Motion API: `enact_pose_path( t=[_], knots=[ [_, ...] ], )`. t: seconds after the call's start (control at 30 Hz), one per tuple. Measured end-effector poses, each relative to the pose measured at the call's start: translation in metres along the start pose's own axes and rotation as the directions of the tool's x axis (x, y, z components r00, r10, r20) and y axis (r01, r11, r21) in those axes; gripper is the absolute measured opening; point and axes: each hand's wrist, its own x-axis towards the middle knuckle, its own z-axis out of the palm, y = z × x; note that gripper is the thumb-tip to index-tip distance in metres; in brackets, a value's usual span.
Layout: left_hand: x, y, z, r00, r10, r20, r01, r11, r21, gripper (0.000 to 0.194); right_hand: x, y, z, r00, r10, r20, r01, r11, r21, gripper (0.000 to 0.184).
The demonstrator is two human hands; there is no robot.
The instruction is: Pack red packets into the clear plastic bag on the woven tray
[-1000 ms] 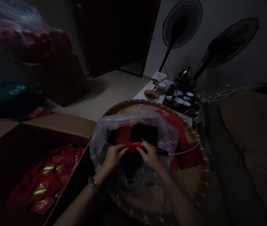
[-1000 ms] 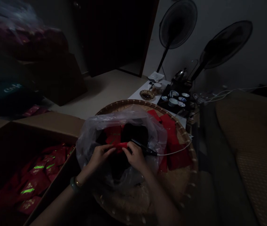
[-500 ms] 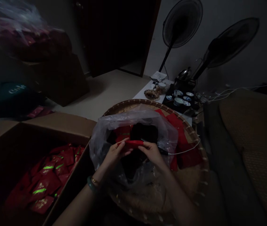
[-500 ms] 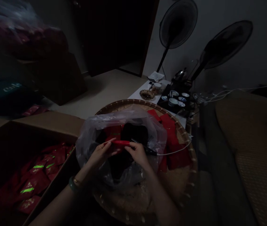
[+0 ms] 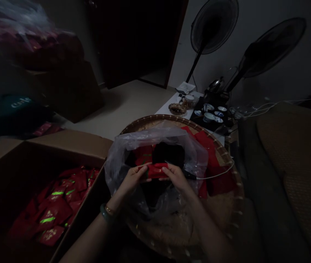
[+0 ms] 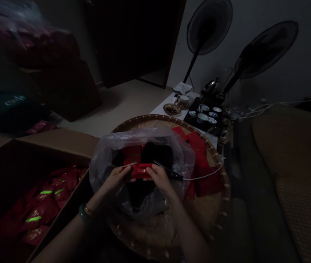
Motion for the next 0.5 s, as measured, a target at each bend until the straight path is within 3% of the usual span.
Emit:
enact_pose_path(
  t=[0.17,0.23,0.3,0.4,0.43,0.5],
  knots=[
    [0.002,-0.003,-0.005,0.997,-0.015,0.076,0.01,0.998,0.066,0.057,-0.005,-0.001,0.003,0.974,0.132,0.185,-0.151,0.984,0.093,0.042],
    [0.004,-0.005,-0.01,0.997,-0.003,0.078,-0.007,0.991,0.132,0.056,-0.005,-0.002,0.002,0.977,0.133,0.165,-0.141,0.989,0.04,0.045],
    [0.004,-0.003,-0.013,0.997,0.074,0.013,-0.075,0.962,0.261,0.052,-0.004,-0.001,0.0,0.984,0.126,0.13,-0.112,0.988,-0.11,0.047],
    [0.0,0.003,-0.009,0.939,0.338,-0.064,-0.251,0.801,0.544,0.041,-0.002,0.003,-0.001,0.986,0.096,0.137,-0.041,0.931,-0.362,0.044],
    [-0.002,0.006,-0.006,0.904,0.426,-0.025,-0.316,0.707,0.633,0.038,-0.002,0.006,0.0,0.985,0.078,0.153,-0.006,0.906,-0.424,0.04],
    [-0.008,0.011,0.001,0.842,0.513,0.168,-0.453,0.502,0.737,0.034,-0.001,0.014,0.004,0.987,0.028,0.159,0.063,0.839,-0.54,0.029]
  ],
)
